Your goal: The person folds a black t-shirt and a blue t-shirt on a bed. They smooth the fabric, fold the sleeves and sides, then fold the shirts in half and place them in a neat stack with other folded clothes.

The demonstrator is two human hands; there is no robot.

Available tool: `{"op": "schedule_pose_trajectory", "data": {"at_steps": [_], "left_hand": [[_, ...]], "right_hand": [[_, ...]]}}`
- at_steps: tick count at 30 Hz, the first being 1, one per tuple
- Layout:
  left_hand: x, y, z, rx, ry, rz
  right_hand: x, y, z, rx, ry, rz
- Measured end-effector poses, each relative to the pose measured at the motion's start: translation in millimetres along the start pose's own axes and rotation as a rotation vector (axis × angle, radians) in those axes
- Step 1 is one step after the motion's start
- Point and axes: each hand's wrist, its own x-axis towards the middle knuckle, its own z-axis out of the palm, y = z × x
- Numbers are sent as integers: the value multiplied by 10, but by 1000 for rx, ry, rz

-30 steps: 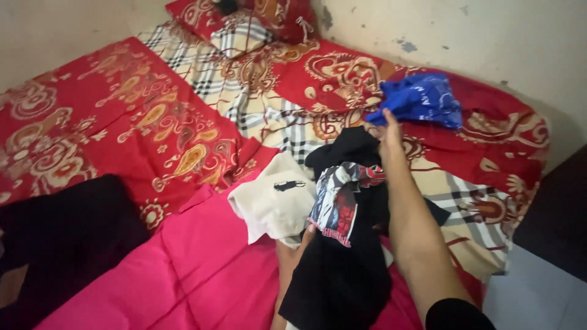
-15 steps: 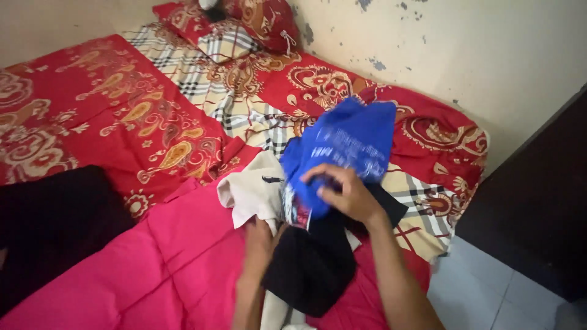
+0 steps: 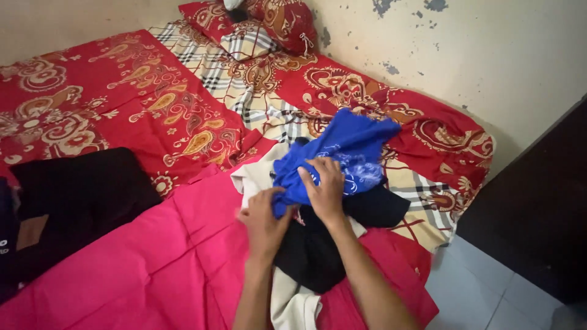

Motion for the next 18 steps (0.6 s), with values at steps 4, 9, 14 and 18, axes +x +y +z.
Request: {"op": "schedule_pose_trajectory", "data": {"at_steps": [4, 9, 14, 18], "left_hand": [[-57, 16, -766, 32, 193, 198], [-451, -771, -993, -219, 117, 141], [-1007, -812, -859, -809, -192, -379], [-1162, -1125, -483, -518, -272, -396]], "right_hand": [[-328, -573, -631, 309, -8, -277], [-380, 31, -252, 946, -380, 35], [-431, 589, 319, -208, -314, 116], [-297, 150, -119, 269, 13, 14]]}}
